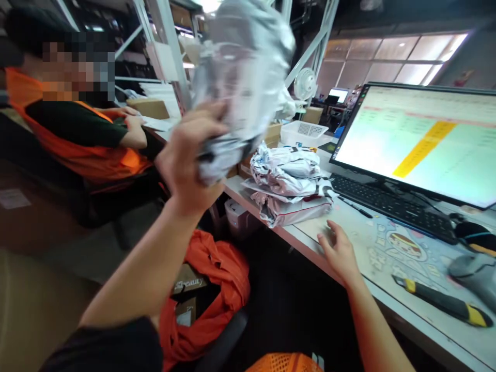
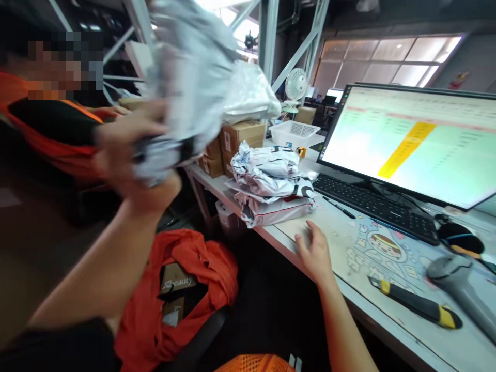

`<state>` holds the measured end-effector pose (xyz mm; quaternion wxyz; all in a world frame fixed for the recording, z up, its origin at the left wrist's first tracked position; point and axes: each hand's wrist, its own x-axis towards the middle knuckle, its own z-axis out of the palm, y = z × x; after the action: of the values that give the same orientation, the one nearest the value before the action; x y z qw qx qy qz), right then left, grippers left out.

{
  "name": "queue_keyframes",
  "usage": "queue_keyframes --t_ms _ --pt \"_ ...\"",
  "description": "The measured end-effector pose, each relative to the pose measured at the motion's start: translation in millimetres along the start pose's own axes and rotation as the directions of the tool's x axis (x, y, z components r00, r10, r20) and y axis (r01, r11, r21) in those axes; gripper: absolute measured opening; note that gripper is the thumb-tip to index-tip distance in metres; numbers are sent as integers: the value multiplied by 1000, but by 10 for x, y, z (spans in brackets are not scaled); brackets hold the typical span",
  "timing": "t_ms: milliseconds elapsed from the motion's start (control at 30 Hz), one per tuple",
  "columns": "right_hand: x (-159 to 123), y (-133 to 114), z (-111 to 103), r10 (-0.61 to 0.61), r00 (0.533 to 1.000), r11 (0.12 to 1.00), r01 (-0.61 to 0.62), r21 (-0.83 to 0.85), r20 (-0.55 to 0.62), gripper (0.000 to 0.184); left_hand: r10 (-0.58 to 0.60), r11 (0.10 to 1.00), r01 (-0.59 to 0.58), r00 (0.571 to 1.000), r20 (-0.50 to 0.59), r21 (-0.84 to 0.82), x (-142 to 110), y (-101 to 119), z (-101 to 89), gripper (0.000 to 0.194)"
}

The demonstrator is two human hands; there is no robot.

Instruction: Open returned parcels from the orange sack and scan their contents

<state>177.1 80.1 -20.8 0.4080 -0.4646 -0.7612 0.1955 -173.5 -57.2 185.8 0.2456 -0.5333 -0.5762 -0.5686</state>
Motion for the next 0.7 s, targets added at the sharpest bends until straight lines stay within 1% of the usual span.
queue_keyframes --t_ms 33,67,100,133,167,200,233,267,300,333,400,433,467,500,533,567,600,633,667,700 --pt "-8 -2 -3 -5 1000 1000 5 9 0 69 102 991 -114 982 158 74 216 119 278 46" --pt "-14 -3 -5 -10 1000 1000 10 17 -2 68 134 979 -172 948 289 109 383 189 553 43" --pt "-18 -5 -7 -12 1000 1000 13 25 -9 67 125 973 -190 907 402 127 503 211 813 45" --pt "-19 -8 -7 -13 1000 999 14 33 -20 66 90 971 -187 858 505 145 583 193 1049 50" --pt "-17 -11 -7 -12 999 999 13 40 -30 66 0 970 -153 781 624 191 633 145 1249 54" --pt "-13 -15 -5 -8 999 999 10 47 -38 65 -62 968 -127 714 698 216 663 80 1405 56" --pt "-6 -17 -4 -2 999 999 4 53 -42 65 -88 969 -114 673 735 220 682 8 1511 57" --pt "2 -17 -4 4 999 998 -1 57 -41 65 -80 974 -109 658 748 200 693 -61 1563 57" --pt "8 -14 -8 6 999 998 -4 62 -34 65 -32 981 -120 675 738 152 695 -123 1562 57" --pt "11 -7 -16 5 1000 998 -3 65 -22 65 33 985 -141 707 706 95 683 -179 1512 58" --pt "3 18 -45 2 1000 998 -2 63 2 66 122 986 -168 780 613 18 587 -301 1305 61" --pt "-5 35 -63 3 1000 998 -3 59 10 67 122 987 -162 821 558 22 483 -385 1174 58" --pt "-12 54 -82 6 1000 998 -7 56 12 67 90 989 -135 863 497 54 328 -494 1039 54" --pt "-18 72 -100 12 1000 999 -13 53 11 66 31 991 -84 905 425 106 110 -629 908 50" --pt "-21 89 -119 22 1000 999 -22 48 8 65 -46 986 -12 935 351 163 -175 -787 786 48" --pt "-23 102 -139 30 1000 999 -31 43 4 64 -144 971 78 945 293 225 -528 -957 672 47" --pt "-26 113 -163 38 999 998 -38 40 7 63 -266 939 188 927 264 288 -942 -1133 564 45" --pt "-31 119 -190 47 999 998 -48 36 15 63 -404 889 301 871 280 346 -1402 -1305 462 42" --pt "-39 121 -215 55 998 998 -55 18 24 63 -582 793 413 731 357 447 -1888 -1467 364 38" --pt "-50 121 -233 59 998 998 -58 -10 30 65 -739 669 484 507 443 563 -2380 -1617 272 35"
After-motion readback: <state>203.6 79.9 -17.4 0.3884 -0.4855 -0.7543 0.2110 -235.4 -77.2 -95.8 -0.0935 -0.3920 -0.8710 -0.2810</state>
